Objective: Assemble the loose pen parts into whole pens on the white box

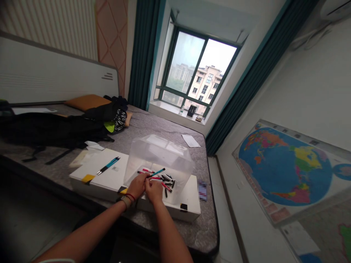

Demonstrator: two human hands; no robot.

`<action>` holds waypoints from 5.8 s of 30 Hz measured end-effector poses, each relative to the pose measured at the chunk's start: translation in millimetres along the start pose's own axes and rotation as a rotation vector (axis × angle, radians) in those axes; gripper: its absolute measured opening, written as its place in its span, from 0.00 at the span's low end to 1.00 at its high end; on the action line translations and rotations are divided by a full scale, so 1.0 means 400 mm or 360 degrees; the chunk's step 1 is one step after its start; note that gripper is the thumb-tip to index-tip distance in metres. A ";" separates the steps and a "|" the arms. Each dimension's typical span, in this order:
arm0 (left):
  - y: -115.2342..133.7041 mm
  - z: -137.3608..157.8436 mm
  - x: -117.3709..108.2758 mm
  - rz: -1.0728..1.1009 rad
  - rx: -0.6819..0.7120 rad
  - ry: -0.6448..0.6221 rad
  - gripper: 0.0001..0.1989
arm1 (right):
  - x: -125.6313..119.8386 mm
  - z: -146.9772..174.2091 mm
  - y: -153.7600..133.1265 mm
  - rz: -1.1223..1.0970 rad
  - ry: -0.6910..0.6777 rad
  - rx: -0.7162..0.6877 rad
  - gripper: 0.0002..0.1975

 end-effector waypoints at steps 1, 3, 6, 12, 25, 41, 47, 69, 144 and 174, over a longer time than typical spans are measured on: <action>0.002 0.001 -0.001 0.0000 0.0011 0.0000 0.10 | 0.000 0.001 -0.002 0.0050 -0.0017 -0.0015 0.26; 0.003 0.003 -0.003 0.0003 0.0015 0.0006 0.10 | -0.001 0.002 -0.007 0.0148 -0.0052 -0.0038 0.26; -0.002 0.003 -0.001 -0.0005 0.0010 0.0022 0.11 | 0.001 0.004 -0.017 0.0277 -0.0121 -0.0065 0.26; -0.020 -0.001 0.008 0.0001 -0.0032 0.0080 0.12 | -0.011 -0.007 -0.037 0.0405 -0.0285 -0.0174 0.28; -0.002 0.004 -0.037 0.0280 -0.0303 0.0207 0.11 | -0.330 -0.256 0.037 0.0735 -0.0833 -0.0272 0.12; -0.015 0.008 -0.016 -0.0073 -0.0232 0.0111 0.15 | -0.242 -0.239 0.128 0.0954 -0.1051 -0.0296 0.09; -0.007 0.008 -0.022 -0.0090 -0.0240 0.0104 0.15 | -0.200 -0.211 0.122 0.1027 -0.1097 -0.0474 0.09; 0.001 0.010 -0.024 -0.0107 -0.0179 0.0087 0.14 | -0.145 -0.191 0.160 0.1334 -0.1336 -0.0858 0.11; 0.011 0.007 -0.038 -0.0108 -0.0246 0.0029 0.14 | -0.174 -0.146 0.053 -0.1597 0.0211 0.0531 0.22; 0.019 0.008 -0.038 -0.0085 -0.0061 0.0028 0.14 | -0.229 -0.223 0.054 -0.0897 -0.0078 0.0102 0.12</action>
Point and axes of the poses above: each hand's wrist, its own z-axis away from the middle knuckle, its own x-axis out of the palm, y = z × x, the point moved 2 cm from there along -z, towards the middle knuckle, and after that the axes turned 12 degrees about -x, right-handed, at the moved point
